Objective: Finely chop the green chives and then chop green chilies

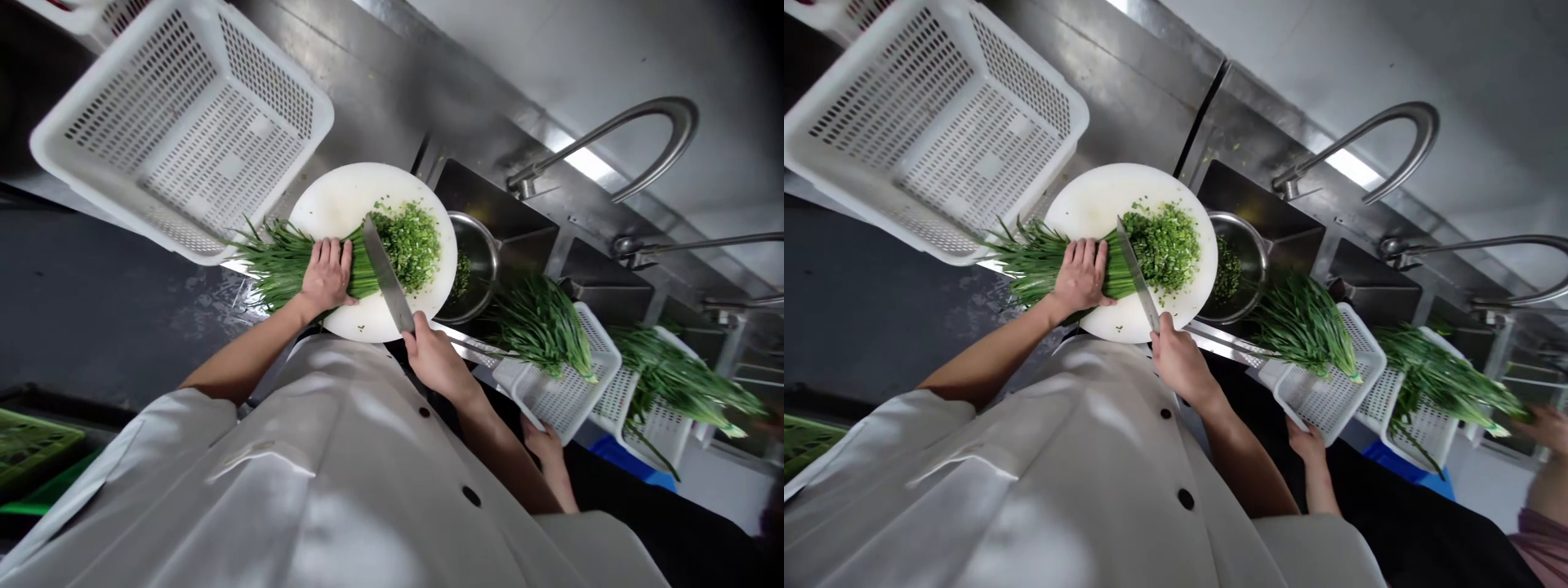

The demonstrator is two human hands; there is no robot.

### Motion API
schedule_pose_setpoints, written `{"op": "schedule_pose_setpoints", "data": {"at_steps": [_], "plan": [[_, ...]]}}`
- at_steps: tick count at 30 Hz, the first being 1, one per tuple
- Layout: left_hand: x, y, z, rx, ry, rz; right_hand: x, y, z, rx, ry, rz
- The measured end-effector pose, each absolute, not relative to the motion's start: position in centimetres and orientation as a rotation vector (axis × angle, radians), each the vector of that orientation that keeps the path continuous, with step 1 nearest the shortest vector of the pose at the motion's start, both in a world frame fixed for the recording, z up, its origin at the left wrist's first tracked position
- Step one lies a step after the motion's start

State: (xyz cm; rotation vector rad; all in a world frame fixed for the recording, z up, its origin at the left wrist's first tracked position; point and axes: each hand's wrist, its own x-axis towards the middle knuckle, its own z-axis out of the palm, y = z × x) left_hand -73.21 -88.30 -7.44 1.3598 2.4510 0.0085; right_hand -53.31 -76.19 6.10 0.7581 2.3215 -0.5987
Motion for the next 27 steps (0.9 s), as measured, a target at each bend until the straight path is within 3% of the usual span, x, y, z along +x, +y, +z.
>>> {"op": "schedule_pose_setpoints", "data": {"at_steps": [8, 17, 20, 27], "plan": [[-73.2, -88.3, -7.8, 1.348, 2.441, 0.098, -60.6, -74.8, -3.0, 0.751, 2.493, -0.626], [-73.1, -88.4, -8.1, 1.263, 2.519, 0.136, -54.6, -75.6, 6.6, 0.708, 2.415, -0.525], [-73.2, -88.4, -8.3, 1.286, 2.511, 0.116, -53.6, -76.3, 7.2, 0.695, 2.318, -0.500], [-73.1, -88.2, -8.0, 1.301, 2.456, 0.108, -59.7, -76.8, -1.8, 0.704, 2.446, -0.534]]}}
